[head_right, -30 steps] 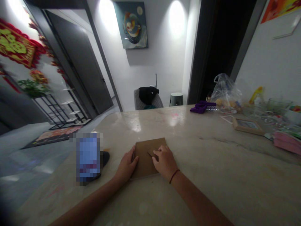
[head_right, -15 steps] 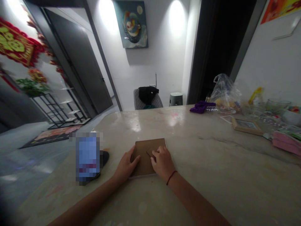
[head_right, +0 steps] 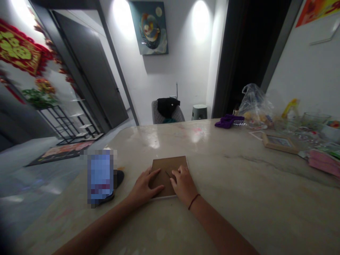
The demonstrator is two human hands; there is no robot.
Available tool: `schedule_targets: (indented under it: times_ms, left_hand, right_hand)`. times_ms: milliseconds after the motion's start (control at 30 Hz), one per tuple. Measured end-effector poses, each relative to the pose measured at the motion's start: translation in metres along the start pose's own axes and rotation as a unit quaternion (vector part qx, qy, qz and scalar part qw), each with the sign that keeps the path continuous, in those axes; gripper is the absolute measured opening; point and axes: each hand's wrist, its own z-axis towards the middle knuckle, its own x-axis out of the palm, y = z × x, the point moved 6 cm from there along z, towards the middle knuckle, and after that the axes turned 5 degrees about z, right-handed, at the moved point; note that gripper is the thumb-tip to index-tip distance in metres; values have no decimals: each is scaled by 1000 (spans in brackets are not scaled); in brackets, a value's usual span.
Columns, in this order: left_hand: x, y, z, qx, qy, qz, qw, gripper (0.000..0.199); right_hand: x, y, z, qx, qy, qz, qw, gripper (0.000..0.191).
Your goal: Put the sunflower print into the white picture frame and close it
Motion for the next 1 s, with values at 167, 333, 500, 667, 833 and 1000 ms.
schedule_targets:
  times_ms: [167, 333, 500, 667, 833, 1000]
  left_hand:
    - [5, 3, -2, 15, 44, 1, 999, 87]
    - [8, 6, 0, 28, 34, 4, 999, 89]
    - [6, 5, 1, 41, 21, -1, 999, 88]
    - [3, 0, -1, 11, 32, 17, 999, 86]
    - [-2, -1, -3, -31, 13, 47, 998, 64]
    - [0, -6, -5, 8, 30, 48, 998, 76]
  right_hand:
    - [7, -5, 1, 20, 19, 0, 1000, 31]
    - [17, -4, 0, 52, 29, -56, 997, 55]
    - [19, 1, 3, 72, 27, -77, 994, 60]
    - [15, -7, 6, 38, -9, -58, 998, 47]
    - [1, -21, 13, -15, -37, -22, 999, 29]
    - [-31, -27, 17, -25, -127, -64, 990, 24]
